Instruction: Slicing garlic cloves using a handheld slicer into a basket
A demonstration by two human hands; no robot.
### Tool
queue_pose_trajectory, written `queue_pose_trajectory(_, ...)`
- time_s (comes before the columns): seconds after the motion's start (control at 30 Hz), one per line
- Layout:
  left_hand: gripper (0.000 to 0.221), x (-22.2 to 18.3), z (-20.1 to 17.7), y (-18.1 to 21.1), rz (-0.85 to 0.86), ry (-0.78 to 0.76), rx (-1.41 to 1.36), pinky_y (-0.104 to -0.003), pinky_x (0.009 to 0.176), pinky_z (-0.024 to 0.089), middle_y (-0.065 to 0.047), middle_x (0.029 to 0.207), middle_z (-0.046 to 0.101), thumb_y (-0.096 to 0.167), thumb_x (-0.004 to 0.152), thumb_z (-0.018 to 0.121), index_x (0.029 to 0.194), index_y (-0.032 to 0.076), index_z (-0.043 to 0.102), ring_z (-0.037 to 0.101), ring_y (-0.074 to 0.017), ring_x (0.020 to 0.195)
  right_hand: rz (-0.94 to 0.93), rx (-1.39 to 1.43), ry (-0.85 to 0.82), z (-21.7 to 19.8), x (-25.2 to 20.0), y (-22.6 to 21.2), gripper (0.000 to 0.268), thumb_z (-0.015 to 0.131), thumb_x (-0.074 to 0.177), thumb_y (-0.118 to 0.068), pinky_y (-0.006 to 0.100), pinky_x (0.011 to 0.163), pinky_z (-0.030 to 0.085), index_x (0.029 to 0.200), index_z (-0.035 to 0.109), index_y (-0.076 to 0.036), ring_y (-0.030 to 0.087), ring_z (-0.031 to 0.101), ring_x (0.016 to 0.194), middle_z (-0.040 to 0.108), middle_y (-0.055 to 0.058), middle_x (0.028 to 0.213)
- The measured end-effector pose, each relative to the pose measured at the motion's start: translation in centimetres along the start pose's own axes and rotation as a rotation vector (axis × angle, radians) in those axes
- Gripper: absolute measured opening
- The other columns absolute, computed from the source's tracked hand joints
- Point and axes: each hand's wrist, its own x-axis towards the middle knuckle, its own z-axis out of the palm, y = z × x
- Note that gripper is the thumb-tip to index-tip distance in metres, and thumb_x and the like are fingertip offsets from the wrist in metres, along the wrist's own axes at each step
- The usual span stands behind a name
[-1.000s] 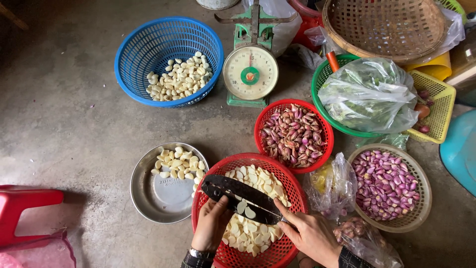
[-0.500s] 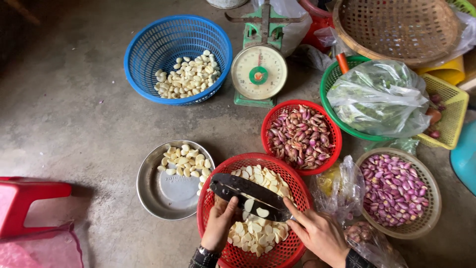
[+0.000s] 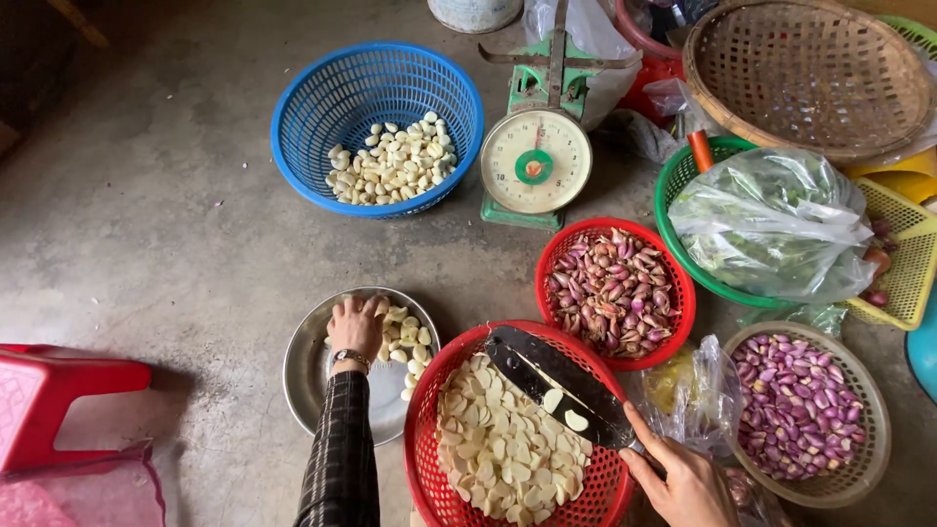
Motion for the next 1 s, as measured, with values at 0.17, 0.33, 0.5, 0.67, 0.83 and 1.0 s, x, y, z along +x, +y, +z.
queue_pose_trajectory(0.17,0.055,-1.3,-0.7,0.6,-0.14,-0.372,0.142,-0.057,0.101,0.052,-0.009,0.146,0.046,0.062,0.104,0.027,0.146,0.037,0.052,0.043,-0.0331,0.132,0.083,-0.113,-0.021,0.4,-0.1,0.4,0.064,0.069,0.084,-0.051,0.041,0.054,0.045,0.145,0.052,-0.05,0.017,0.063,0.046,0.067,0.002,0.057)
queue_pose_trajectory(0.33,0.041,-3.1,0.3,-1.7,0.054,-0.522,0.091,-0.038,0.07,0.06,-0.006,0.09,0.073,0.037,0.109,0.037,0.099,0.016,0.072,0.071,-0.0206,0.077,0.14,-0.028,-0.121,0.1,0.9,-0.1,0.067,0.067,0.086,-0.051,0.031,0.053,0.046,0.149,0.047,-0.05,0.013,0.054,0.046,0.061,0.003,0.054)
queue_pose_trajectory(0.5,0.02,-0.4,1.5,0.9,-0.025,-0.14,-0.272,-0.04,0.087,0.064,-0.013,0.114,0.073,0.014,0.102,0.057,0.113,0.007,0.073,0.073,-0.0258,0.092,0.088,-0.081,-0.096,0.6,1.8,-1.2,0.066,0.067,0.083,-0.053,0.042,0.054,0.025,0.147,0.049,-0.05,0.02,0.044,0.034,0.049,0.012,0.045)
queue_pose_trajectory(0.67,0.012,1.5,8.0,1.8,-0.096,-0.039,-0.355,-0.053,0.071,0.053,-0.016,0.097,0.062,0.025,0.091,0.068,0.097,0.015,0.067,0.067,-0.041,0.081,0.158,-0.081,-0.172,0.5,2.0,-2.0,0.065,0.065,0.085,-0.056,0.036,0.051,0.045,0.148,0.048,-0.056,0.02,0.046,0.044,0.053,0.011,0.053)
queue_pose_trajectory(0.83,0.013,-2.5,4.0,2.0,-0.237,0.025,-0.54,-0.04,0.066,0.06,-0.009,0.101,0.072,0.012,0.093,0.062,0.105,0.012,0.065,0.072,-0.0257,0.079,0.247,0.012,-0.224,0.2,1.6,-1.8,0.066,0.063,0.085,-0.057,0.034,0.074,0.053,0.149,0.047,-0.054,0.018,0.064,0.084,0.064,0.005,0.1)
queue_pose_trajectory(1.0,0.052,-10.7,-1.3,4.4,-0.457,0.0,-1.761,-0.025,0.083,0.053,-0.005,0.11,0.068,0.003,0.097,0.059,0.148,0.012,0.059,0.058,-0.0107,0.085,0.411,0.302,-0.449,-0.3,1.9,-3.0,0.069,0.06,0.093,-0.049,0.027,0.046,0.029,0.159,0.039,-0.049,0.012,0.033,0.039,0.034,0.002,0.046)
